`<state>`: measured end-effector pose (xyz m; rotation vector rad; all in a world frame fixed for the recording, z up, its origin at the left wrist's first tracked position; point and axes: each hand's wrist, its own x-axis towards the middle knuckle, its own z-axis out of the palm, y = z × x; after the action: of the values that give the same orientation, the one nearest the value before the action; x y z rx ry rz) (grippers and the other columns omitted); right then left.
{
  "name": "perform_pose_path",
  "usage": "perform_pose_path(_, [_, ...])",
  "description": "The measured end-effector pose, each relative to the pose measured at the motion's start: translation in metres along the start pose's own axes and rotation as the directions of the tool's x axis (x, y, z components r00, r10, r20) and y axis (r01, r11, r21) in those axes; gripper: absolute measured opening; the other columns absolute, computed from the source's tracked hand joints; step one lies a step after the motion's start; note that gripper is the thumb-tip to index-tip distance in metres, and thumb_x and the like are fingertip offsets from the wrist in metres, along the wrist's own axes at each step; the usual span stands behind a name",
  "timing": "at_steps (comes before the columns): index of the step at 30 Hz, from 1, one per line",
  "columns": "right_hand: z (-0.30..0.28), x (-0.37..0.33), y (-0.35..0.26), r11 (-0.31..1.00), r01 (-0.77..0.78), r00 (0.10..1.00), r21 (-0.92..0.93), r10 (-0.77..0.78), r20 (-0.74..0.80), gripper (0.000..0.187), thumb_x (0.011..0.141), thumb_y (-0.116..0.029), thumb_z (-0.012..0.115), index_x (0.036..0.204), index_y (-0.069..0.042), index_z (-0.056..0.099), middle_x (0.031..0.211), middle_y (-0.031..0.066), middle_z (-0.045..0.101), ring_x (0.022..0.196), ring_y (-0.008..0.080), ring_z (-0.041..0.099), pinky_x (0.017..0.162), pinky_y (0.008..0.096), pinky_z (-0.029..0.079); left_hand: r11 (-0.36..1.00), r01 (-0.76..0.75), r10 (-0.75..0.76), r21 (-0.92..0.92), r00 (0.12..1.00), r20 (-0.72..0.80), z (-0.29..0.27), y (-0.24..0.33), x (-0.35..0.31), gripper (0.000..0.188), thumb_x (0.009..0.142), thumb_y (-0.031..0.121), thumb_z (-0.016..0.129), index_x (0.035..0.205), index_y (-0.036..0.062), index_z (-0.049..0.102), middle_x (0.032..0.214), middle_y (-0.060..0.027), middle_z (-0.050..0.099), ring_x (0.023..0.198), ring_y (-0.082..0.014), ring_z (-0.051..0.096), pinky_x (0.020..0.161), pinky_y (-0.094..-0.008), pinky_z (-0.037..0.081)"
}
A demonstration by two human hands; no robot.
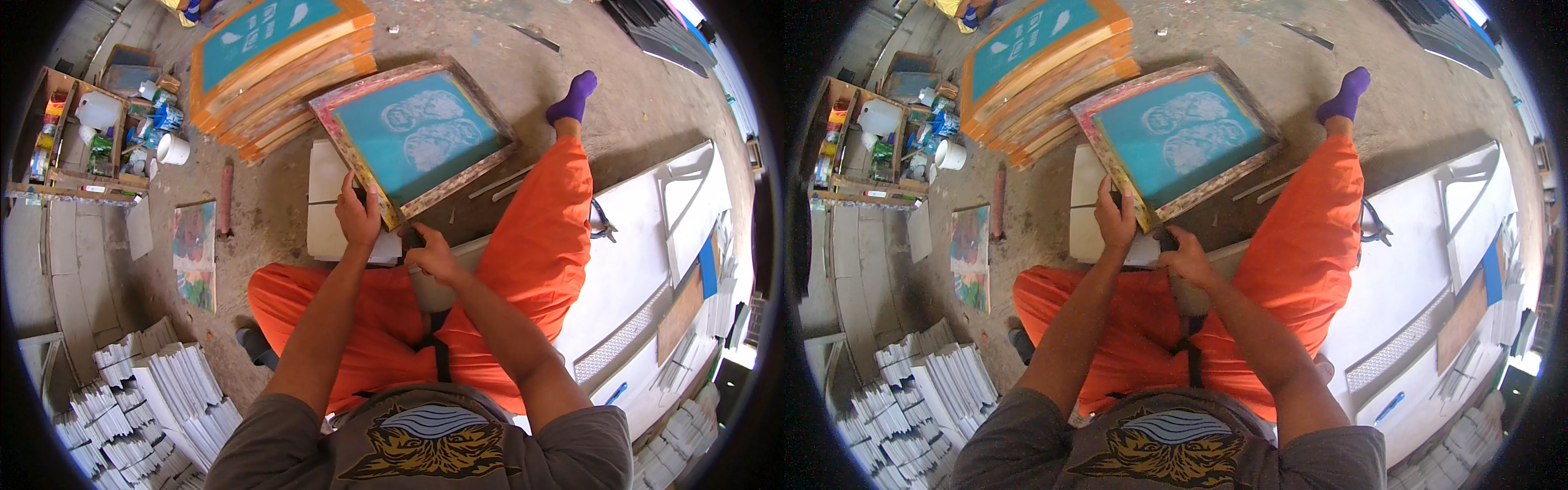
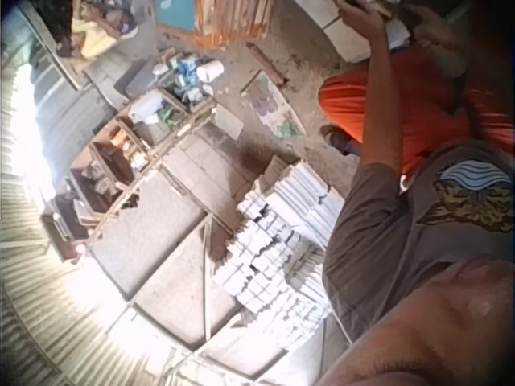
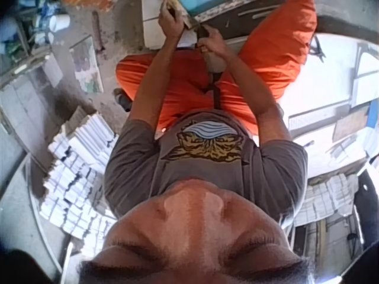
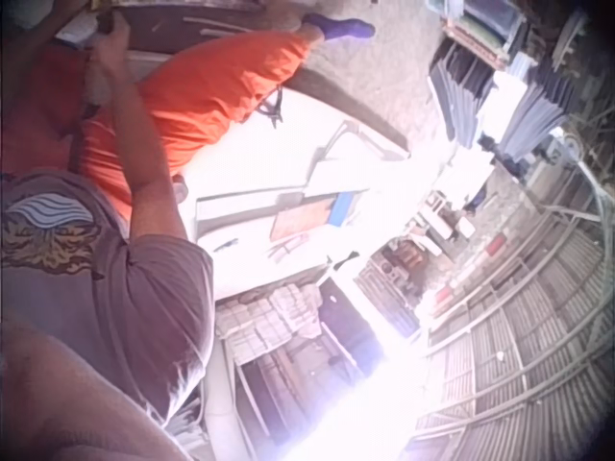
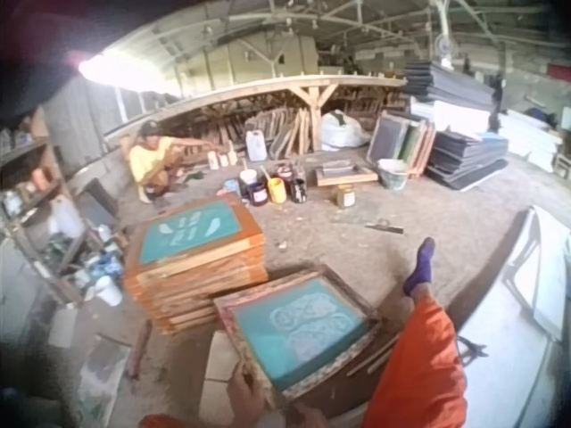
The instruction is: The person sits on the floor and uses a small knife to scrape the edges of a screen printing frame. They then pick up a stack of white paper, place it on the floor, and use pliers to adjust the frame's corner clamps.
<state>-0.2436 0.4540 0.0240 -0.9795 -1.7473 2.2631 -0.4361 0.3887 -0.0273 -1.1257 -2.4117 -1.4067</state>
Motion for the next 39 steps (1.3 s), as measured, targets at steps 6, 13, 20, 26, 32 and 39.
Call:
perform_pose_path(6, [-0.013, -0.016, -0.009, 0.983, -0.002, 1.000, 0.181, 0.000, 0.008, 0.043, 0.083, -0.009, 0.074, 0.125, 0.001, 0.066, 0.089, 0.0027, 0.065, 0.075, 0.0112, 0.058, 0.062, 0.0292, 0.047, 0.997, 0.074, -0.074, -0.009, 0.996, 0.044, 0.000, 0.003, 0.000, 0.058, 0.102, 0.035, 0.063, 0.149, 0.0043, 0.048, 0.116, -0.0233, 0.068, 0.103, -0.0399, 0.064, 0.093, -0.0499, 0.046])
perform_pose_path(13, [-0.033, -0.024, -0.004, 0.992, -0.072, 0.978, 0.105, 0.091, -0.189, 0.028, 0.097, -0.016, 0.073, 0.118, 0.000, 0.064, 0.085, 0.0021, 0.063, 0.063, 0.0080, 0.054, 0.052, 0.0279, 0.044, 0.997, 0.071, -0.071, 0.025, 0.997, 0.013, 0.000, 0.004, 0.000, 0.057, 0.102, 0.037, 0.063, 0.149, 0.0061, 0.049, 0.111, -0.0221, 0.067, 0.099, -0.0393, 0.063, 0.091, -0.0509, 0.046])
perform_pose_path(20, [-0.026, -0.022, 0.009, 0.996, -0.090, 0.992, 0.005, 0.090, -0.087, 0.036, 0.102, -0.028, 0.069, 0.123, 0.000, 0.060, 0.092, 0.0059, 0.069, 0.071, 0.0101, 0.062, 0.046, 0.0308, 0.046, 0.992, 0.128, -0.128, -0.012, 0.991, 0.040, 0.000, 0.006, 0.000, 0.056, 0.102, 0.036, 0.064, 0.148, 0.0063, 0.050, 0.111, -0.0213, 0.067, 0.098, -0.0385, 0.063, 0.090, -0.0501, 0.046])
perform_pose_path(26, [-0.006, -0.009, -0.014, 0.981, -0.176, 0.984, 0.076, 0.176, 0.016, 0.023, 0.109, -0.026, 0.059, 0.110, -0.003, 0.062, 0.079, 0.0014, 0.060, 0.052, 0.0074, 0.049, 0.048, 0.0273, 0.046, 0.992, 0.127, -0.127, 0.002, 0.991, 0.050, 0.000, 0.003, 0.000, 0.056, 0.102, 0.035, 0.065, 0.147, 0.0059, 0.050, 0.110, -0.0212, 0.068, 0.098, -0.0385, 0.063, 0.089, -0.0498, 0.047])
perform_pose_path(32, [-0.009, 0.007, -0.008, 0.966, -0.215, 0.977, 0.145, 0.211, 0.040, 0.027, 0.110, -0.031, 0.057, 0.102, -0.005, 0.062, 0.076, -0.0001, 0.058, 0.052, 0.0080, 0.048, 0.047, 0.0267, 0.043, 0.996, 0.083, -0.083, -0.018, 0.996, 0.014, 0.001, 0.001, -0.001, 0.055, 0.102, 0.034, 0.064, 0.147, 0.0056, 0.050, 0.108, -0.0210, 0.068, 0.096, -0.0386, 0.063, 0.088, -0.0503, 0.048])
perform_pose_path(39, [-0.003, 0.015, -0.008, 0.981, -0.164, 0.967, -0.102, 0.140, -0.215, 0.039, 0.103, -0.040, 0.066, 0.109, -0.001, 0.062, 0.076, 0.0081, 0.063, 0.062, 0.0270, 0.062, 0.060, 0.0413, 0.051, 0.991, 0.127, -0.125, -0.039, 0.991, 0.051, 0.000, 0.004, -0.001, 0.055, 0.102, 0.033, 0.065, 0.147, 0.0060, 0.051, 0.108, -0.0210, 0.067, 0.096, -0.0383, 0.063, 0.090, -0.0502, 0.047])
